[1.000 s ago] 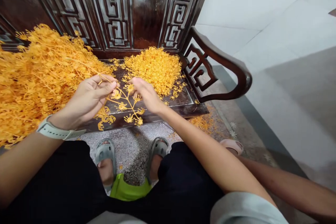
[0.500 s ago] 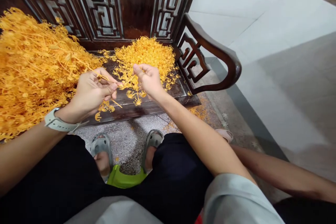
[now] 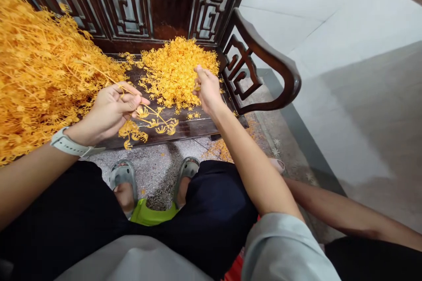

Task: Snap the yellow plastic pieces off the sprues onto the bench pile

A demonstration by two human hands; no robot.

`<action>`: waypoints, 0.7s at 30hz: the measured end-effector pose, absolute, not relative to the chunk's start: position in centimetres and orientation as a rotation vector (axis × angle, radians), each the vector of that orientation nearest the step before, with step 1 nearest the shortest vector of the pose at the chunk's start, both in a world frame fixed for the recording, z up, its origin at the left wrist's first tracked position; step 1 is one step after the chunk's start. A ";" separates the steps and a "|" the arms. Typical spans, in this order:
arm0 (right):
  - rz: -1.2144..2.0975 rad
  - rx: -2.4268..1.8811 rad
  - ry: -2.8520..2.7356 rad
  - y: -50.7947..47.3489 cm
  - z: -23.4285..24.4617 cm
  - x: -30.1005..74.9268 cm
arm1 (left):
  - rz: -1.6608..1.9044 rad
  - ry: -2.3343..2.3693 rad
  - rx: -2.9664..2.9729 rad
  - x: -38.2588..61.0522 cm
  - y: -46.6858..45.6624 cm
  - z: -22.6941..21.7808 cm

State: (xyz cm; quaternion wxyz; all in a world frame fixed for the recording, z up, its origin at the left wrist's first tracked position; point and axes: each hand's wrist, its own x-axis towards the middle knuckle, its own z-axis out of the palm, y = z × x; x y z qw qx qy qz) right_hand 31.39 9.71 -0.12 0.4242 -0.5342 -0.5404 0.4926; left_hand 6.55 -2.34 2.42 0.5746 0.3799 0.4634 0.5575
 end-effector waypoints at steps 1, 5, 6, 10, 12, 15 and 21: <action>1.201 -1.375 -1.413 9.8 -0.5 31.2 | 1.314 1.084 0.851 6.4 -2.1 2.2; 0.884 -1.628 -1.656 10.4 -1.2 31.0 | 1.320 1.061 0.721 6.0 -1.7 1.9; 0.848 -1.621 -1.713 10.3 -1.2 30.9 | 1.328 1.048 0.679 5.9 -1.6 2.0; 1.307 -1.231 -1.911 8.4 -1.4 29.7 | 1.423 0.943 0.456 5.6 -1.2 2.6; 1.599 -0.996 -1.974 7.0 -1.5 28.5 | 1.502 0.884 0.364 5.6 -1.0 2.7; 1.774 -0.748 -1.876 4.9 -0.8 26.3 | 1.538 0.844 0.338 6.0 -1.0 2.5; 1.684 -0.896 -1.356 3.2 1.9 24.4 | 1.456 0.912 0.559 7.3 -2.0 1.4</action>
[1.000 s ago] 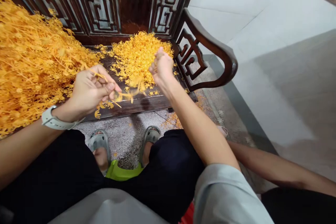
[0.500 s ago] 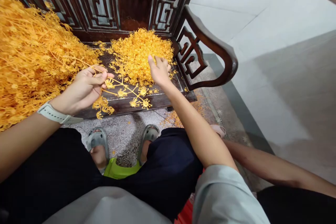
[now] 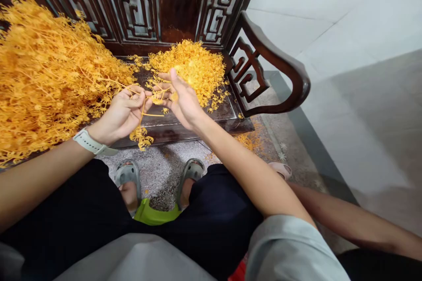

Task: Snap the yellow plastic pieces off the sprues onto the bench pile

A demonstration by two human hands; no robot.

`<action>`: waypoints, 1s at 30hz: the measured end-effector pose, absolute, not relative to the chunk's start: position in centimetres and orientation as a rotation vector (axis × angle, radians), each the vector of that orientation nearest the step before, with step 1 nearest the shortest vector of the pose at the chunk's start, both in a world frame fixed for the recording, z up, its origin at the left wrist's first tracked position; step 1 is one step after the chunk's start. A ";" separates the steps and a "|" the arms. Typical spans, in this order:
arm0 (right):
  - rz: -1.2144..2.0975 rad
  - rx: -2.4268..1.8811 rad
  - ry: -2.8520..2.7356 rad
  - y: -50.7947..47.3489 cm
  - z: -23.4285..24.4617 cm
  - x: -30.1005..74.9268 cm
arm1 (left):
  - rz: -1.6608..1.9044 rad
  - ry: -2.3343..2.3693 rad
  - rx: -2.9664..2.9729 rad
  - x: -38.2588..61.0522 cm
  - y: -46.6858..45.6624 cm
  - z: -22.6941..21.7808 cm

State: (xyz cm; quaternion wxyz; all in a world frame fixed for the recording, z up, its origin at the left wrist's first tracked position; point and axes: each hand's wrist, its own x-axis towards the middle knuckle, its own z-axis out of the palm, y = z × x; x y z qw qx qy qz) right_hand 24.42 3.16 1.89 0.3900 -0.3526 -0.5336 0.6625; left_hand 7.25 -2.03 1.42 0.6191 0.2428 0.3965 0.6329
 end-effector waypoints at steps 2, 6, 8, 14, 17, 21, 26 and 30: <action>1.622 -0.978 -1.291 3.3 1.7 24.5 | 1.385 0.927 0.709 7.6 -2.5 1.3; 1.426 -1.156 -1.317 3.6 0.2 24.6 | 1.175 0.962 1.030 8.5 -3.3 1.6; 1.320 -1.208 -1.411 3.4 -0.2 24.4 | 1.071 1.002 1.090 8.8 -3.4 1.6; 1.150 -1.194 -1.703 3.2 0.3 24.7 | 0.763 1.042 1.302 8.7 -3.2 1.3; 1.228 -1.178 -1.680 3.7 0.3 25.1 | 0.718 0.997 1.277 8.9 -3.5 1.4; 1.262 -1.166 -1.641 3.7 -0.1 24.8 | 0.666 0.934 1.126 10.3 -4.2 1.1; 1.143 -1.124 -1.667 5.2 -0.6 25.1 | 0.758 0.947 1.169 11.0 -4.9 1.0; 0.948 -1.228 -1.590 8.3 -1.5 29.2 | 0.776 0.931 1.346 9.6 -6.2 2.8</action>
